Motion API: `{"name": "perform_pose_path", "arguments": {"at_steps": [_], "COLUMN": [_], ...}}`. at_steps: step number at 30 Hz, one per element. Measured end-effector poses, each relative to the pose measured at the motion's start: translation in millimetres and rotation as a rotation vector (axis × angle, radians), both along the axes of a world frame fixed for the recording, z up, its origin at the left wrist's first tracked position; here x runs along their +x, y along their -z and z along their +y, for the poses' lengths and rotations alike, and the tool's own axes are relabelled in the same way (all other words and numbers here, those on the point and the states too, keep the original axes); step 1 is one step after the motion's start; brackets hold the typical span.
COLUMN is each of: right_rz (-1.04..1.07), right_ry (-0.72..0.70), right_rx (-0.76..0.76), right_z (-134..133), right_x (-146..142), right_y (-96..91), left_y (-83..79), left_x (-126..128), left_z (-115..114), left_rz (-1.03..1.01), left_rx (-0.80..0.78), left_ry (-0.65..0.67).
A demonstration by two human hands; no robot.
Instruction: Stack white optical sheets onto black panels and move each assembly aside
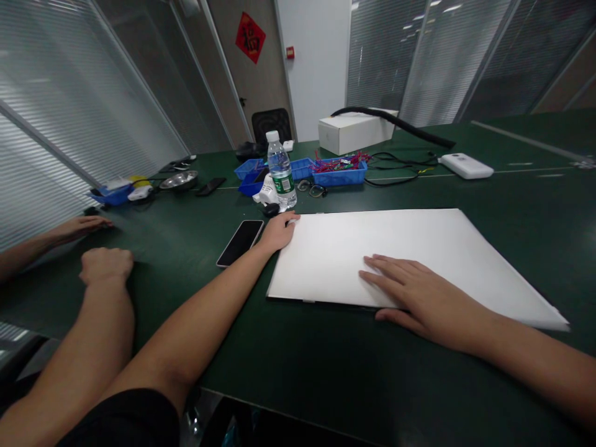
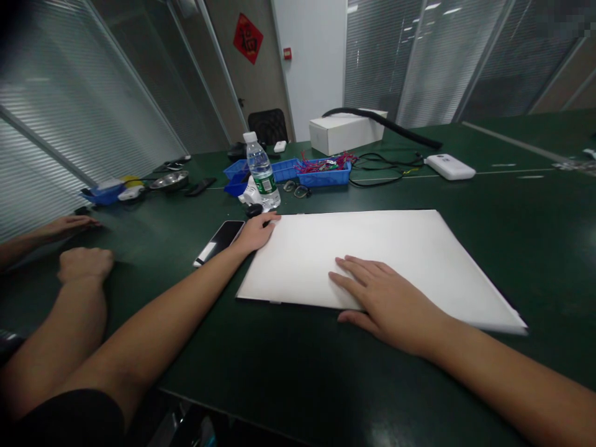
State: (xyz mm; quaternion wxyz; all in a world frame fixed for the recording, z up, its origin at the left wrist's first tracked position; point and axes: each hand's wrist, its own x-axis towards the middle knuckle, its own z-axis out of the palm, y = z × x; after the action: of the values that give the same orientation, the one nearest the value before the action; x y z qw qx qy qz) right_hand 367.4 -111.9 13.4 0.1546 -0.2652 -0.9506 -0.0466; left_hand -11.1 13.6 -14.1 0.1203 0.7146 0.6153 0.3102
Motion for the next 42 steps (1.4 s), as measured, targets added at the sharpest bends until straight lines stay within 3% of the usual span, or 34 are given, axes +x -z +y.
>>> {"name": "perform_pose_path", "arguments": {"at_steps": [6, 14, 20, 32, 38, 42], "right_rz": [0.009, 0.067, 0.126, 0.167, 0.237, 0.282], "right_ry": [-0.027, -0.276, -0.371, -0.176, -0.12, -0.062], "right_rx": [0.096, 0.344, 0.411, 0.383, 0.532, 0.624], "right_z": [-1, -9, -13, -4, 10, 26], "right_x": [-3, -5, 1, 38, 53, 63], "right_y": [-4.3, -13.8, -24.0, -33.1, -52.0, -45.7], "left_y": [2.2, 0.3, -0.6, -1.0, -17.7, -20.1], "left_x": [-2, 1, -3, -10, 3, 8], "left_z": [1, 0, 3, 4, -15, -22], "left_rz": [0.001, 0.006, -0.192, -0.227, -0.117, -0.105], "left_rx": [0.01, 0.011, -0.054, -0.072, -0.068, -0.067], "left_ry": [-0.002, -0.019, -0.013, 0.095, 0.097, 0.135]}}
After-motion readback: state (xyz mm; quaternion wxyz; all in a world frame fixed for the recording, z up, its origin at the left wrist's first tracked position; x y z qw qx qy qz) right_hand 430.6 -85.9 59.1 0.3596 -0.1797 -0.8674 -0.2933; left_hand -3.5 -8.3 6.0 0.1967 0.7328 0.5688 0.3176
